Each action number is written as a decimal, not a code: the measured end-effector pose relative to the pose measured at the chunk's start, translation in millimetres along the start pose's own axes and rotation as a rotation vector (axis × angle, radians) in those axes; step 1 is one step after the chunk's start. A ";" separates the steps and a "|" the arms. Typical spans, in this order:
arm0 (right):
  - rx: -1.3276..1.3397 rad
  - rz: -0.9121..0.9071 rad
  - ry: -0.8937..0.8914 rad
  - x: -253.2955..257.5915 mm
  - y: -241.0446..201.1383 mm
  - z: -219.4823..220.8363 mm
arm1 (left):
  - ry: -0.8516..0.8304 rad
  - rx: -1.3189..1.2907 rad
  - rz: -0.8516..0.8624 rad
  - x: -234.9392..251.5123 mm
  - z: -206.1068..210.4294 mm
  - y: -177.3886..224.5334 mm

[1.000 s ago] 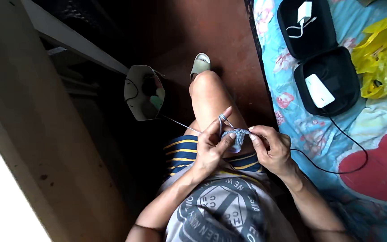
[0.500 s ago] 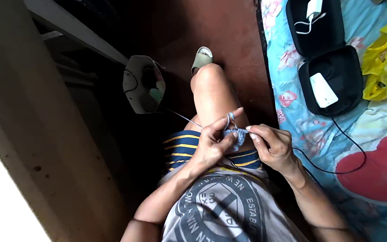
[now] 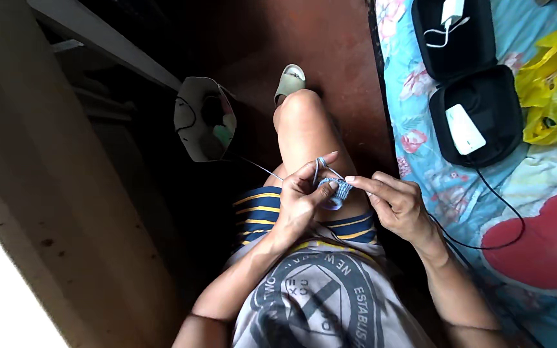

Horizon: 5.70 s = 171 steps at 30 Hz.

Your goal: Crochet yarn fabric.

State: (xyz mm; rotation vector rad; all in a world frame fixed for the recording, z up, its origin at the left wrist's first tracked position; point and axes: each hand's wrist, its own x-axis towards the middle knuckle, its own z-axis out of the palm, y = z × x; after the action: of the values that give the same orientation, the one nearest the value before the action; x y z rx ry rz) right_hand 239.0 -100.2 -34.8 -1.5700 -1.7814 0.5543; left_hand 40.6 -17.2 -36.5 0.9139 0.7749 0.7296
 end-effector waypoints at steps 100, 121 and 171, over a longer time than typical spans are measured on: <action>0.683 0.434 0.058 -1.4 -31.6 21.5 | -0.085 -0.034 -0.061 -2.0 -3.1 6.5; -0.284 -0.098 0.065 -6.5 -10.1 7.6 | 0.071 -0.040 -0.007 -5.1 -1.6 1.0; -0.171 -0.043 0.131 -12.8 -5.8 13.6 | -0.003 -0.105 -0.094 -5.3 -3.4 -0.8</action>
State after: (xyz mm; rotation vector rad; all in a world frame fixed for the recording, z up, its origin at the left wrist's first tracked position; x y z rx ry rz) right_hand 225.5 -112.0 -42.6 -1.6384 -1.7972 0.2772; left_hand 35.2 -20.4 -37.1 0.7783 0.7643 0.6800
